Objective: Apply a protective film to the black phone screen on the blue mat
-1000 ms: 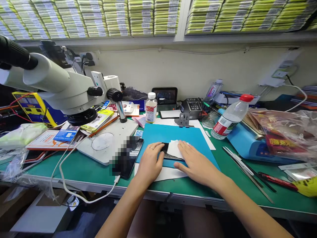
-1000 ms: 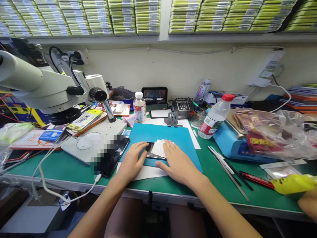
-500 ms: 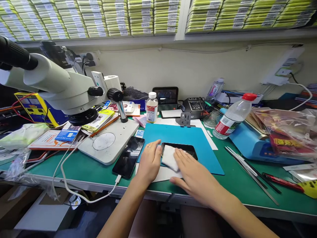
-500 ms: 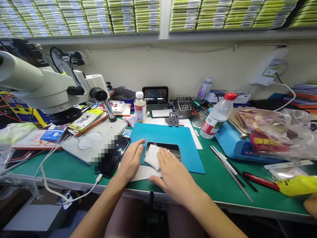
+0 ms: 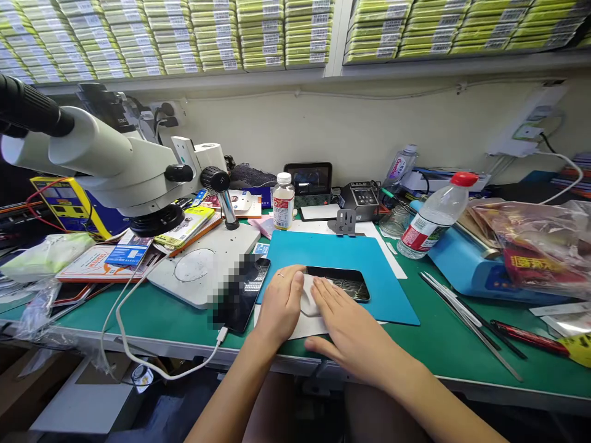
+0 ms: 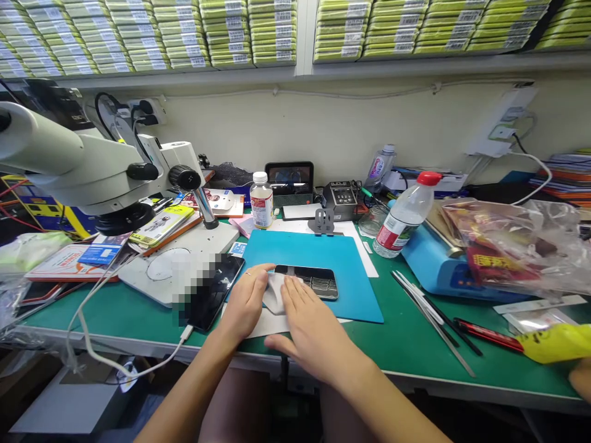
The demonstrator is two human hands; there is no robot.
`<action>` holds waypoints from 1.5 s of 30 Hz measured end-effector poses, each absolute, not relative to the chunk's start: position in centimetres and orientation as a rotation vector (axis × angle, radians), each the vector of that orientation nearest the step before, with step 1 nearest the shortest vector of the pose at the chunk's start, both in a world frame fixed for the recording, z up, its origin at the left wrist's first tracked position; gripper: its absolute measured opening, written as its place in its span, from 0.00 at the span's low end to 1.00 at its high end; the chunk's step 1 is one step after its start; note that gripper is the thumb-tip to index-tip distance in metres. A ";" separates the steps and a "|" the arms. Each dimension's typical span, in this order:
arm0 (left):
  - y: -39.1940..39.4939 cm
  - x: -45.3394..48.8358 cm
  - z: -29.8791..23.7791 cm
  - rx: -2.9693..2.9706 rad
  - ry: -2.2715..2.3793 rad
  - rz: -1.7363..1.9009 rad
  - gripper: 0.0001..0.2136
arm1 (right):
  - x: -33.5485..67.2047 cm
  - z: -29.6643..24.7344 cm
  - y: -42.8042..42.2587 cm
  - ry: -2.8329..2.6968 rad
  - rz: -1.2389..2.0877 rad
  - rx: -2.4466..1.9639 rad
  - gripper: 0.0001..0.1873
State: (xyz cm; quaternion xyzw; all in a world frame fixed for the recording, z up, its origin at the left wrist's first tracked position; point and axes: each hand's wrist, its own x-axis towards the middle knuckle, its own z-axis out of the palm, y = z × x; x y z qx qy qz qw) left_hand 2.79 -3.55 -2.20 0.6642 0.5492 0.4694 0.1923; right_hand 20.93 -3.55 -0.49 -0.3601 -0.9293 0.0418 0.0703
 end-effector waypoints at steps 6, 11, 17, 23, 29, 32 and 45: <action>-3.6 2.9 -1.9 1.876 1.560 1.313 0.20 | 21.2 -0.5 -1.6 -2.753 0.128 -1.159 0.50; -3.4 2.7 -2.3 1.919 1.451 1.272 0.18 | 17.9 -0.5 -1.8 -2.743 0.203 -1.029 0.46; -3.3 2.8 -2.6 2.018 1.479 1.152 0.15 | 22.9 -1.0 -3.3 -2.721 0.110 -1.137 0.45; -3.5 2.7 -2.5 1.955 1.532 1.271 0.16 | 19.5 -0.2 -0.9 -2.729 0.139 -1.285 0.51; -3.4 2.8 -2.7 1.974 1.484 1.259 0.13 | 19.1 -0.9 -2.6 -2.719 0.156 -1.115 0.46; -3.4 2.9 -2.7 2.016 1.464 1.263 0.11 | 22.1 -1.1 -2.6 -2.725 0.070 -1.160 0.46; -3.4 3.0 -2.4 1.967 1.542 1.297 0.12 | 21.4 -1.4 -3.4 -2.694 0.045 -1.031 0.40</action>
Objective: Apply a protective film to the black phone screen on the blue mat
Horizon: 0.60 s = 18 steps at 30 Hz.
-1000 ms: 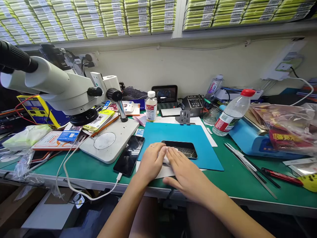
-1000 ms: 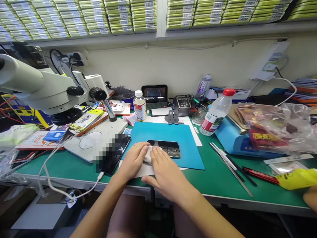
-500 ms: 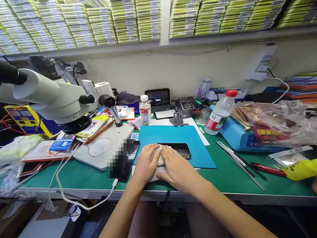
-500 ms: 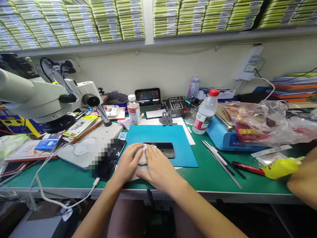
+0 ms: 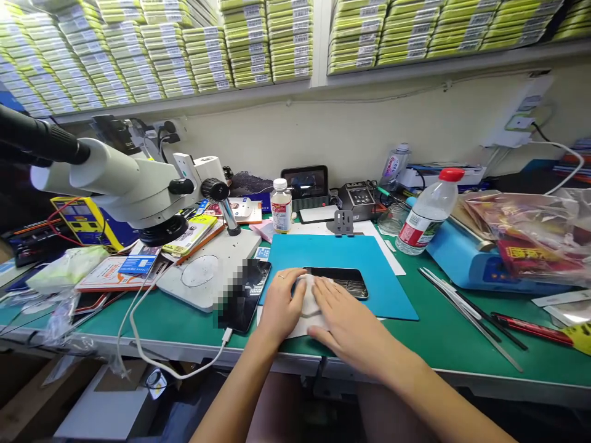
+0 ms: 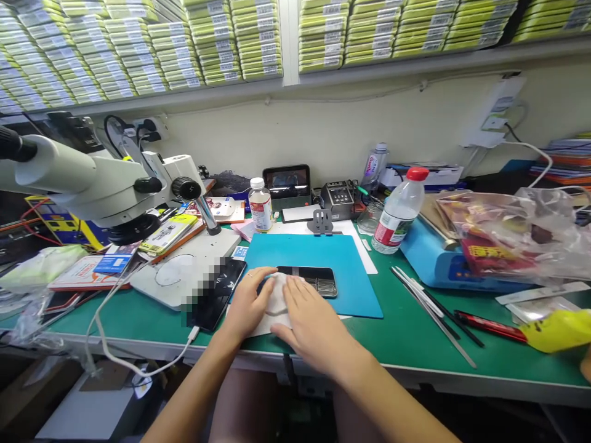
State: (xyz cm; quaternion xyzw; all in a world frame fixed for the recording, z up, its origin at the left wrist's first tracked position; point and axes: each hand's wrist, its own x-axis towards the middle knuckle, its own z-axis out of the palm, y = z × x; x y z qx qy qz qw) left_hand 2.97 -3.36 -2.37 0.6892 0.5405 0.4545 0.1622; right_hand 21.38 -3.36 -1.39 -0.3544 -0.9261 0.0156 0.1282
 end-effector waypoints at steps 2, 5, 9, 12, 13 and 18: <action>-3.2 3.0 -2.2 1.927 1.599 1.303 0.12 | 23.3 -1.2 -3.4 -2.713 -0.008 -1.040 0.37; -3.1 3.0 -2.1 1.858 1.687 1.325 0.12 | 23.4 -0.7 -2.1 -2.720 -0.068 -1.121 0.38; -3.1 2.8 -2.2 1.863 1.706 1.280 0.14 | 19.6 -0.5 -0.4 -2.742 -0.123 -1.136 0.41; -3.2 2.7 -2.4 1.891 1.679 1.223 0.12 | 17.8 -0.7 -0.9 -2.736 -0.146 -1.075 0.36; -3.2 2.7 -2.4 1.892 1.678 1.217 0.12 | 17.8 -0.7 -1.4 -2.727 -0.146 -1.046 0.36; -3.0 2.7 -2.6 1.866 1.704 1.230 0.11 | 20.0 -0.5 -2.8 -2.727 -0.127 -0.938 0.35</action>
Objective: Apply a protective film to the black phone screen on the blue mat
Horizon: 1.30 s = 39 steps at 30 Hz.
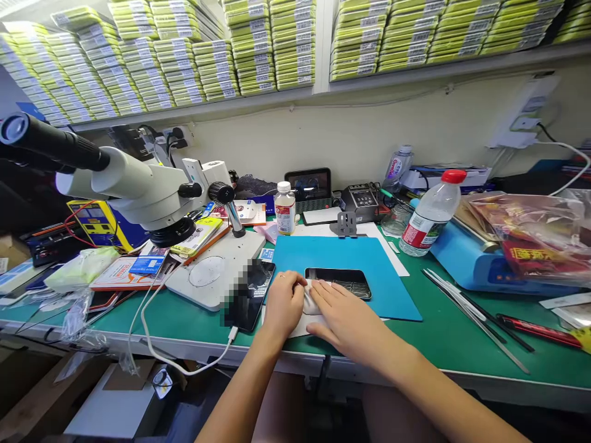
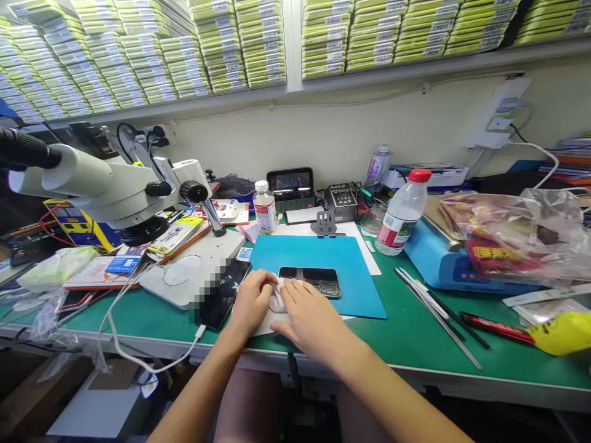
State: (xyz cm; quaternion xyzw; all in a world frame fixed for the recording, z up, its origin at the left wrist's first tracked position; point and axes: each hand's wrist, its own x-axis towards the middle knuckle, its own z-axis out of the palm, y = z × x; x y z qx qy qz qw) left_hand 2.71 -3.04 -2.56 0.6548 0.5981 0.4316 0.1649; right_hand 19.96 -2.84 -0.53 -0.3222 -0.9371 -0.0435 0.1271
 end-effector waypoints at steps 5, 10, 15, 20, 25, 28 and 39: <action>-3.1 2.6 -2.5 1.764 1.781 1.263 0.12 | 18.2 0.0 -0.7 -2.734 -0.160 -1.049 0.33; -3.4 2.5 -2.1 1.767 1.766 1.271 0.11 | 16.6 -0.3 -1.7 -2.742 -0.155 -0.990 0.30; -3.3 2.6 -2.2 1.820 1.721 1.236 0.10 | 21.1 -0.8 -4.4 -2.762 -0.104 -0.972 0.35; -3.2 2.6 -2.4 1.891 1.709 1.187 0.10 | 26.5 -0.4 -4.6 -2.758 -0.092 -1.123 0.34; -3.4 2.9 -2.5 1.925 1.760 1.111 0.17 | 26.8 -0.2 -4.9 -2.701 -0.050 -1.289 0.38; -3.4 3.0 -2.6 1.948 1.786 1.040 0.24 | 26.2 -0.4 -4.0 -2.681 -0.007 -1.365 0.42; -4.0 2.6 -2.2 1.739 1.583 1.195 0.25 | 21.7 0.1 -0.8 -2.761 0.356 -0.932 0.26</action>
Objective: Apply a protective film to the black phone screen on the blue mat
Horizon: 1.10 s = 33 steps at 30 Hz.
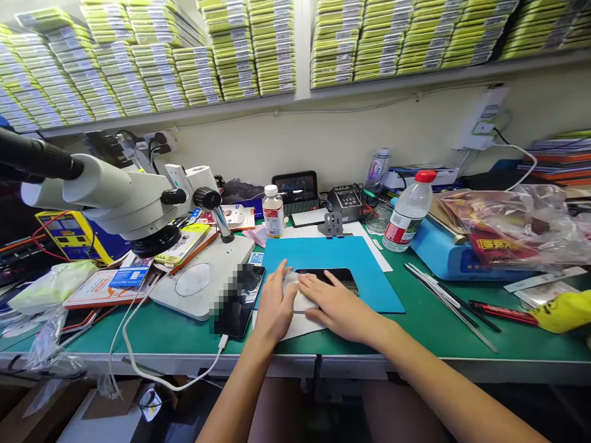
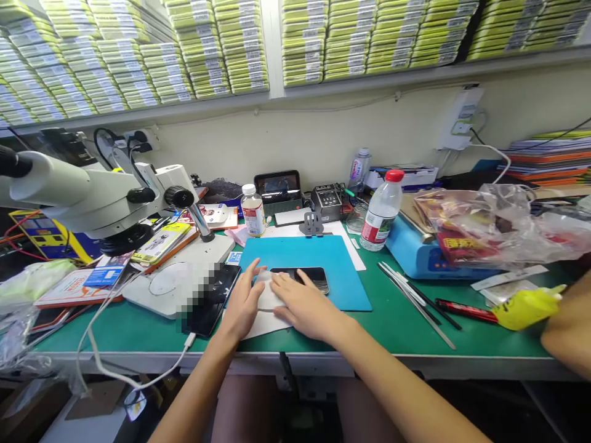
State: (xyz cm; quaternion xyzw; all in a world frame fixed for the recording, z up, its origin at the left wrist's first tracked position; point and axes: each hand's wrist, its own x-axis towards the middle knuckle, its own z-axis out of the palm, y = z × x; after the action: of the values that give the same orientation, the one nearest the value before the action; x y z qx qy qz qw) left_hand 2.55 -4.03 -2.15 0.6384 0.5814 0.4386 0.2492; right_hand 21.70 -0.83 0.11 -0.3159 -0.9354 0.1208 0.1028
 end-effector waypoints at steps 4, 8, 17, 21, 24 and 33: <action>-4.3 2.5 -1.9 1.854 1.452 1.248 0.20 | 20.5 0.3 -1.7 -2.683 0.448 -0.714 0.15; -4.3 2.7 -2.0 1.989 1.322 1.218 0.22 | 22.1 1.2 0.9 -2.533 0.416 -0.746 0.14; -3.1 3.0 -2.4 2.090 1.679 0.806 0.40 | 25.7 -0.2 9.6 -2.376 0.180 -0.997 0.19; -2.1 2.6 -1.7 2.081 1.677 0.700 0.36 | 25.2 -0.8 7.8 -2.441 0.194 -0.905 0.21; -1.4 2.5 -1.1 2.093 1.636 0.722 0.34 | 24.8 -0.6 6.5 -2.515 0.262 -0.796 0.21; -2.0 3.2 -1.2 1.997 1.328 1.087 0.34 | 24.7 0.0 5.4 -2.659 0.469 -0.677 0.42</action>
State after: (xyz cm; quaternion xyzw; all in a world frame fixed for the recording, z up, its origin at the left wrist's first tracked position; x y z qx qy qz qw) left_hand 3.19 -2.03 -1.19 0.7340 0.4883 0.3995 0.2515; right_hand 24.68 5.37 0.03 -0.2394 -0.9400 0.1657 0.1781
